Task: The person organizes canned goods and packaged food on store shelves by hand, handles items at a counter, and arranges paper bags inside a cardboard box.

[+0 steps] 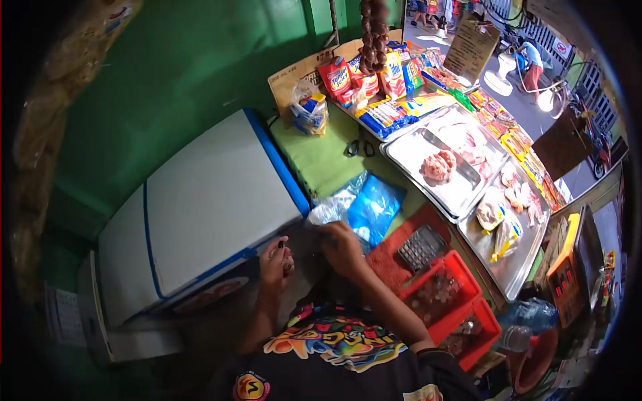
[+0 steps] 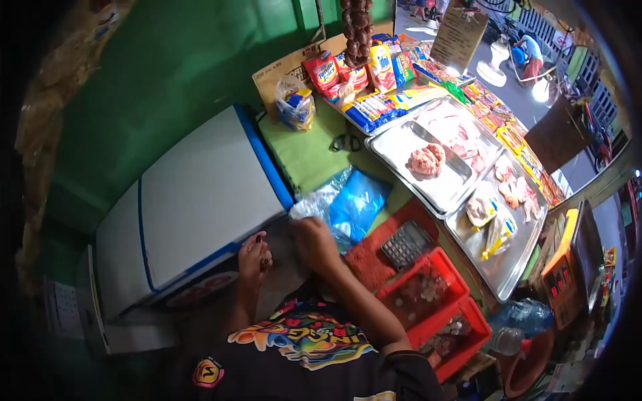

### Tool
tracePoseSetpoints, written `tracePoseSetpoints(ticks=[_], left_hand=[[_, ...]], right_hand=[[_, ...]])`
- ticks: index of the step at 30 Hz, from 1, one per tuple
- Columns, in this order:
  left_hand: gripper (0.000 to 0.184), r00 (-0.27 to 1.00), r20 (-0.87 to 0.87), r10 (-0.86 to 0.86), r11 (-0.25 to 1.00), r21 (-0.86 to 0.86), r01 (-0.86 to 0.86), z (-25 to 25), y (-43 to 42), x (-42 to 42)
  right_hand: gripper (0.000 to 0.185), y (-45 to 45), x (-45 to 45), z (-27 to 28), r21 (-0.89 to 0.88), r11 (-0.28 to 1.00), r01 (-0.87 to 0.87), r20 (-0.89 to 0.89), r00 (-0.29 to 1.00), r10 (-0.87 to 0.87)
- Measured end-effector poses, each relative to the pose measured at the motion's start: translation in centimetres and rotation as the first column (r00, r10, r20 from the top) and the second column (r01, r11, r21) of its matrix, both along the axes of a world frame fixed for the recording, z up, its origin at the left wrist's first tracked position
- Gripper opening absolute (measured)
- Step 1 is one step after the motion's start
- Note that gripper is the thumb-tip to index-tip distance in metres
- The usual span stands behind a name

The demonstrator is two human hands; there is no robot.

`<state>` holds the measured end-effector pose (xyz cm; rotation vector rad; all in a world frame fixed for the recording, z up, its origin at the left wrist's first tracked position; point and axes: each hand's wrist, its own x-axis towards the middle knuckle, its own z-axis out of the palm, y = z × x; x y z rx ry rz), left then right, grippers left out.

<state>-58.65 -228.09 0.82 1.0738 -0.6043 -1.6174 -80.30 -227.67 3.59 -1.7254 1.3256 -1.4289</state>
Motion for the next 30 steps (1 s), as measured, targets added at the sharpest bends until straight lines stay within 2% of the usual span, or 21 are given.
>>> tracePoseSetpoints(ticks=[1, 2, 4, 5, 6, 7, 9, 11, 12, 13, 14, 16, 18, 20, 21, 23, 24, 25, 27, 29, 30], left_hand=[[0.02, 0.999, -0.037, -0.033, 0.999, -0.011, 0.033, -0.2, -2.5, 0.3], [0.013, 1.0, 0.027, 0.013, 1.0, -0.004, -0.013, 0.9, -5.1, -0.4], [0.011, 0.999, 0.048, 0.013, 0.992, -0.123, -0.007, 0.8, -10.8, -0.1], [0.012, 0.998, 0.058, 0.012, 0.983, -0.183, -0.001, 1.1, -13.5, 0.2], [0.018, 0.994, 0.095, 0.047, 0.989, -0.143, -0.033, 2.7, -16.0, -0.2], [0.024, 0.995, 0.1, 0.025, 0.973, -0.23, -0.001, 2.8, -18.7, 0.1], [0.032, 0.991, 0.13, 0.029, 0.978, -0.21, -0.001, 4.6, -23.8, 0.0], [0.05, 0.994, 0.066, -0.09, 0.964, -0.244, 0.104, 6.1, -28.6, 0.0], [0.05, 0.997, -0.039, -0.071, 0.978, -0.197, 0.062, 7.1, -31.1, -1.0], [0.046, 0.995, -0.018, -0.098, 0.965, -0.248, 0.09, 8.0, -33.2, -1.9], [0.042, 0.993, -0.002, -0.121, 0.946, -0.302, 0.115, 8.9, -35.4, -2.8], [0.027, 0.958, -0.129, -0.256, 0.897, -0.401, 0.185, 10.8, -39.5, -4.8], [0.032, 0.949, -0.041, -0.313, 0.808, -0.536, 0.244, 12.2, -43.0, -7.7], [0.044, 0.859, 0.501, -0.106, 0.572, -0.676, 0.465, 11.4, -47.9, -9.9], [0.052, 0.846, 0.452, -0.284, 0.624, -0.582, 0.521, 12.8, -48.3, -11.2], [0.056, 0.733, 0.68, -0.001, 0.467, -0.648, 0.602, 10.8, -50.9, -13.9], [0.055, 0.693, 0.711, 0.116, 0.323, -0.687, 0.651, 7.9, -53.6, -14.9], [0.051, 0.67, 0.739, 0.067, 0.308, -0.654, 0.691, 7.1, -54.4, -15.1], [0.048, 0.542, 0.832, 0.115, 0.34, -0.546, 0.765, 6.2, -55.2, -15.1], [0.044, 0.394, 0.919, -0.003, 0.383, -0.363, 0.85, 6.3, -55.9, -14.5], [0.047, 0.402, 0.915, 0.043, 0.316, -0.394, 0.863, 4.3, -57.0, -14.1]], right_hand=[[0.029, -2.6, -0.7, -0.2, 0.028, 0.996, 0.084, 0.0, 0.996, -0.084], [0.032, -5.6, -1.3, -0.4, 0.011, 0.989, 0.146, 0.007, 0.989, -0.146], [0.033, -12.1, -3.1, -1.3, -0.024, 0.973, 0.231, -0.058, 0.971, -0.232], [0.029, -14.9, -3.3, 0.5, 0.077, 0.969, 0.234, 0.114, 0.964, -0.242], [0.027, -18.7, -4.1, -0.6, 0.035, 0.95, 0.309, 0.017, 0.951, -0.31], [0.025, -22.0, -4.5, 0.0, 0.072, 0.942, 0.328, 0.065, 0.941, -0.333], [0.025, -28.5, -5.7, 0.1, 0.1, 0.919, 0.382, -0.041, 0.924, -0.38], [0.02, -35.5, -7.0, -1.8, 0.006, 0.918, 0.396, -0.178, 0.904, -0.389], [0.021, -40.0, -8.2, -5.1, -0.103, 0.912, 0.397, -0.291, 0.865, -0.409], [0.018, -40.3, -7.4, -0.9, 0.036, 0.901, 0.432, -0.254, 0.876, -0.41], [0.019, -42.2, -7.2, -0.9, 0.013, 0.903, 0.429, -0.284, 0.868, -0.408], [0.019, -46.2, -7.5, -0.8, -0.023, 0.916, 0.4, -0.339, 0.859, -0.384], [0.019, -49.7, -7.8, -2.5, -0.028, 0.938, 0.345, -0.39, 0.86, -0.328], [0.019, -53.7, -8.7, -6.2, 0.005, 0.933, 0.36, -0.54, 0.786, -0.301], [0.019, -54.9, -8.9, -6.9, 0.048, 0.916, 0.398, -0.635, 0.72, -0.28], [0.018, -54.5, -8.5, -5.7, 0.109, 0.86, 0.498, -0.566, 0.742, -0.358], [0.017, -53.8, -8.2, -4.9, 0.141, 0.828, 0.542, -0.533, 0.747, -0.398], [0.017, -53.1, -7.9, -4.1, 0.16, 0.822, 0.547, -0.461, 0.778, -0.427], [0.017, -52.0, -7.7, -3.0, 0.195, 0.809, 0.554, -0.307, 0.818, -0.486], [0.015, -51.4, -7.6, -2.9, 0.128, 0.776, 0.618, -0.234, 0.779, -0.582], [0.016, -50.8, -7.4, -2.3, 0.127, 0.768, 0.627, -0.182, 0.776, -0.604]])
